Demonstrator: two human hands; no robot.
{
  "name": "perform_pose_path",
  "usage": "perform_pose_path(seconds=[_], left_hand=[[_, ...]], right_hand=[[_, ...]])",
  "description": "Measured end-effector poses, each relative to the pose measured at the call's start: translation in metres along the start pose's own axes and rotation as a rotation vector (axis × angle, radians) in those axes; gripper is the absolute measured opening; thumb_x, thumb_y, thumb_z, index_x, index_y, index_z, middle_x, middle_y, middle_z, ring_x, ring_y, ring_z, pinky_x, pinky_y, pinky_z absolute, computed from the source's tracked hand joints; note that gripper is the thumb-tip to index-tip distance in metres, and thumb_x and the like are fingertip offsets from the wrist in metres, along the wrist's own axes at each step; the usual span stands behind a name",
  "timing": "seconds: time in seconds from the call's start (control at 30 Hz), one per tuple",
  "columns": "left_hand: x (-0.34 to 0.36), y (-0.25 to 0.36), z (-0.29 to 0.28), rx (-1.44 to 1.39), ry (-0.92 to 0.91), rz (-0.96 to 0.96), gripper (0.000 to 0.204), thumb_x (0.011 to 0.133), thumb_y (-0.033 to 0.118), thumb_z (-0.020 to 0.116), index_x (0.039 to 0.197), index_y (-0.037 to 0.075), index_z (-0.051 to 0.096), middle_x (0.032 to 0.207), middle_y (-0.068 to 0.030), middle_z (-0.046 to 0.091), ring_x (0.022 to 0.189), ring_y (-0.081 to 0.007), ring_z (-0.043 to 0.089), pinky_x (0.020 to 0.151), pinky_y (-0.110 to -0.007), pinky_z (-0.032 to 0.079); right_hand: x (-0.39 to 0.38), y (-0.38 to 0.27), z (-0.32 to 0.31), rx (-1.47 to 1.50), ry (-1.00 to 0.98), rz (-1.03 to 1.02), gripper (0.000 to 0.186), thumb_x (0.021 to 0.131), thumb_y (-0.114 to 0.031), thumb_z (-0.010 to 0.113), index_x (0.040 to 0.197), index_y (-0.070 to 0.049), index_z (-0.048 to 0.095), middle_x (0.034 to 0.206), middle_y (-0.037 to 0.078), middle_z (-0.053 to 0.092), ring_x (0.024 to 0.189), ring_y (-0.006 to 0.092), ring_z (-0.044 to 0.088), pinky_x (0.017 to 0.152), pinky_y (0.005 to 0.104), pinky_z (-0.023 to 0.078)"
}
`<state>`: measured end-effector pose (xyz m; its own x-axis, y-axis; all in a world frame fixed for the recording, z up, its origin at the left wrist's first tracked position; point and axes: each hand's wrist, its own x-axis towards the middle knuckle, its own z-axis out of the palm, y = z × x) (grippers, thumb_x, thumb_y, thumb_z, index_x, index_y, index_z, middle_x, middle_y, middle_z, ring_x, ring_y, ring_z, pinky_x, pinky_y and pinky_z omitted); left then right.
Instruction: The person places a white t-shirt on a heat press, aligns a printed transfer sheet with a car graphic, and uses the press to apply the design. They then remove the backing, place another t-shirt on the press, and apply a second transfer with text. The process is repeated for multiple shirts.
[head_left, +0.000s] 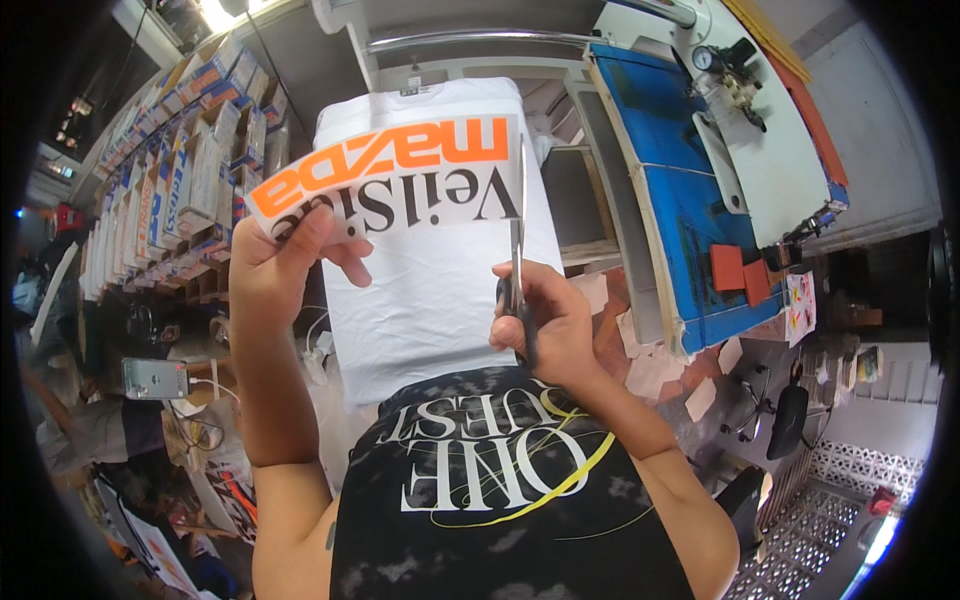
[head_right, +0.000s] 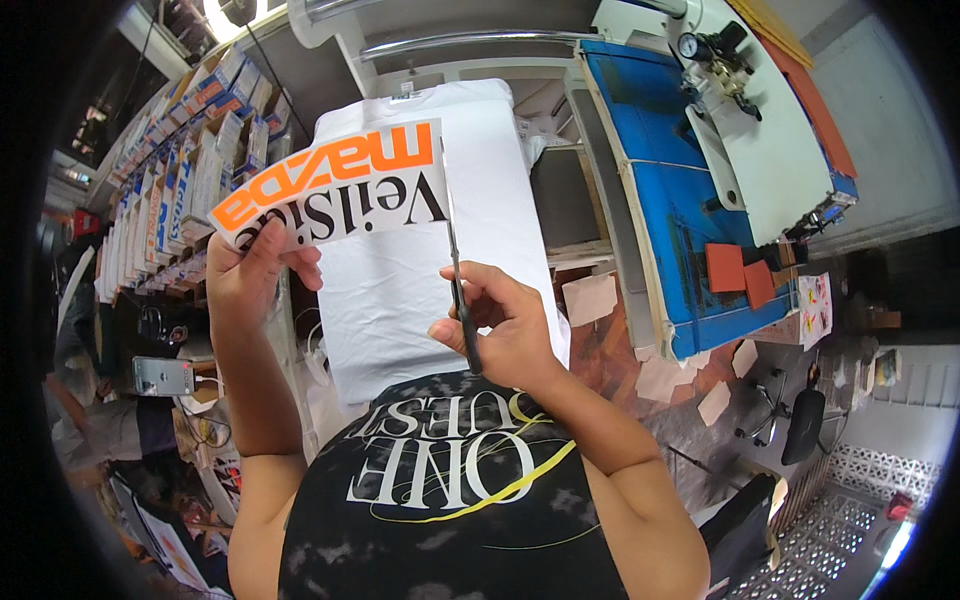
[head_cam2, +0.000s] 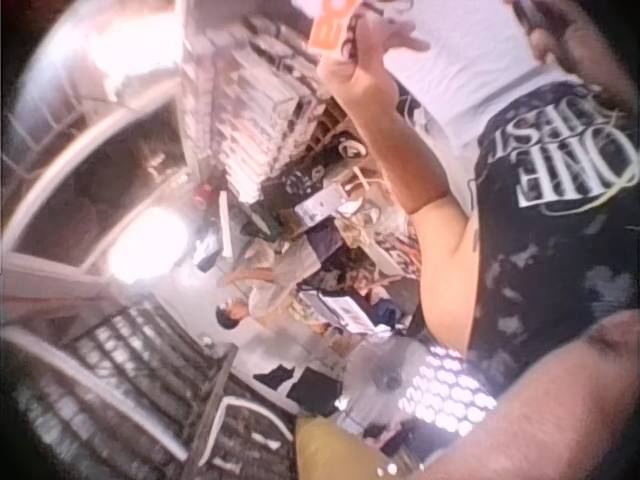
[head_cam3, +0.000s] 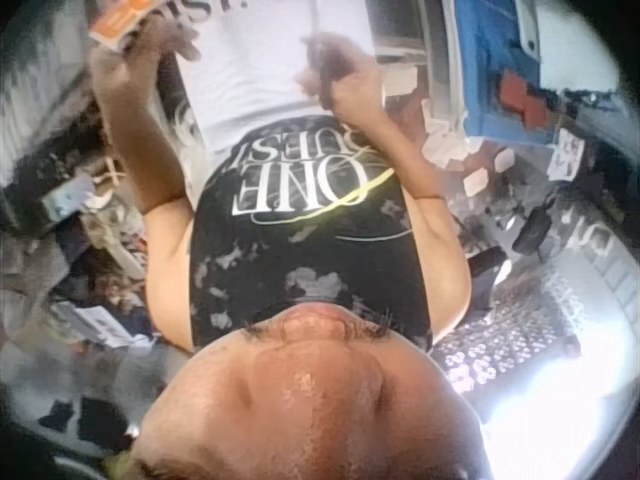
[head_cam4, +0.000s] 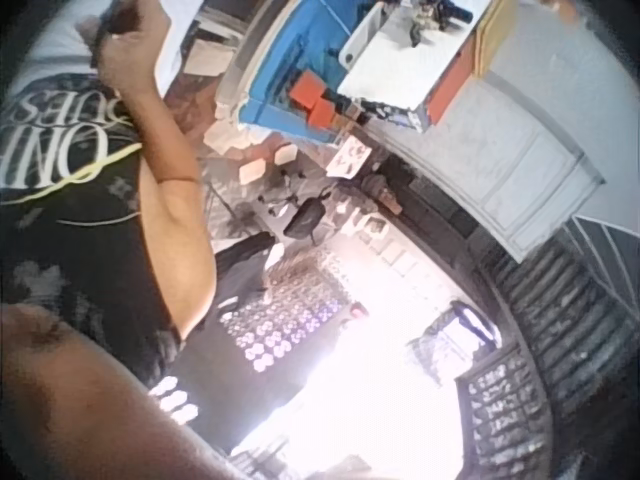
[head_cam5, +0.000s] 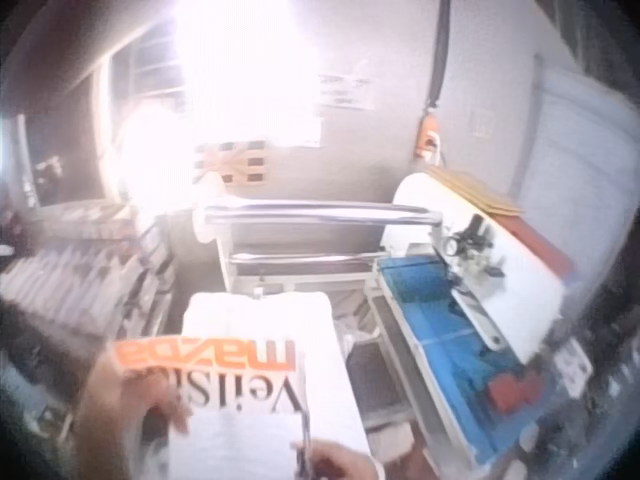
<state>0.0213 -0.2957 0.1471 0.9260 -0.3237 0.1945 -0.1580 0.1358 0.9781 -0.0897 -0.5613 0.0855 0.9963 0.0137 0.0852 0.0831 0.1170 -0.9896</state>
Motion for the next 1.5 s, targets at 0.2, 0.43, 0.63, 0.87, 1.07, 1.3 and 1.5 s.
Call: perform_pose_path(seconds=[0.2,0.43,0.63,0.87,1.07,1.3,1.5], left_hand=[[0.006,0.0,0.021,-0.018,-0.103,-0.003,0.031,0.104,0.015,0.055,0.12,-0.011,0.058,0.083,-0.0189,0.071,0.06,-0.0257,0.069,0.054,-0.037,0.058],[0.012,-0.002,0.045,-0.052,-0.215,-0.026,0.031,0.104,0.015,0.055,0.121,-0.011,0.058,0.083,-0.0194,0.071,0.061,-0.027,0.07,0.054,-0.038,0.058],[0.014,-0.011,0.063,-0.06,-0.288,-0.048,0.03,0.103,0.014,0.056,0.12,-0.01,0.058,0.082,-0.0185,0.071,0.064,-0.027,0.07,0.055,-0.039,0.059],[0.024,0.02,0.08,0.529,-0.39,-0.128,0.018,0.09,0.012,0.072,0.096,-0.005,0.07,0.077,-0.0104,0.069,0.066,-0.0206,0.068,0.061,-0.033,0.054],[0.038,0.032,0.099,1.017,-0.792,-0.126,0.015,0.08,0.01,0.078,0.087,-0.002,0.072,0.08,-0.0098,0.068,0.069,-0.0192,0.063,0.067,-0.033,0.05],[0.017,0.003,0.092,0.095,-0.235,-0.153,0.017,0.094,0.01,0.071,0.105,-0.003,0.071,0.097,-0.005,0.071,0.091,-0.0111,0.064,0.083,-0.026,0.051],[0.006,-0.01,0.065,-0.079,-0.318,-0.156,0.016,0.099,0.013,0.065,0.104,-0.002,0.067,0.092,0.0,0.068,0.086,-0.0058,0.061,0.076,-0.022,0.049]], right_hand=[[-0.014,-0.005,-0.01,0.05,0.114,0.009,0.054,0.081,-0.018,0.088,0.125,-0.001,0.061,0.078,-0.001,0.06,0.067,0.005,0.059,0.06,0.0203,0.049],[-0.041,-0.008,-0.015,0.055,0.248,0.004,0.05,0.083,-0.018,0.086,0.124,-0.001,0.062,0.075,-0.001,0.057,0.062,0.0055,0.061,0.052,0.0202,0.048],[-0.062,-0.004,-0.028,0.023,0.34,0.007,0.049,0.083,-0.015,0.086,0.123,0.0,0.062,0.076,0.0,0.057,0.058,0.0062,0.059,0.052,0.0209,0.049],[-0.055,-0.014,-0.048,-0.015,0.47,-0.145,0.059,0.08,-0.009,0.087,0.131,-0.002,0.058,0.104,0.006,0.064,0.098,0.0141,0.065,0.084,0.0293,0.056],[-0.012,-0.031,-0.03,-0.403,0.218,-0.417,0.052,0.079,-0.003,0.084,0.125,-0.003,0.06,0.105,0.013,0.073,0.095,0.0155,0.071,0.087,0.0307,0.057],[0.007,-0.036,-0.001,0.219,0.344,-0.181,0.037,0.087,-0.002,0.077,0.119,-0.005,0.058,0.086,0.005,0.069,0.076,0.0088,0.067,0.067,0.0242,0.053],[0.003,-0.026,0.013,0.152,0.156,-0.009,0.036,0.089,-0.005,0.076,0.12,-0.004,0.057,0.081,0.005,0.068,0.072,0.0116,0.067,0.065,0.0252,0.053]])
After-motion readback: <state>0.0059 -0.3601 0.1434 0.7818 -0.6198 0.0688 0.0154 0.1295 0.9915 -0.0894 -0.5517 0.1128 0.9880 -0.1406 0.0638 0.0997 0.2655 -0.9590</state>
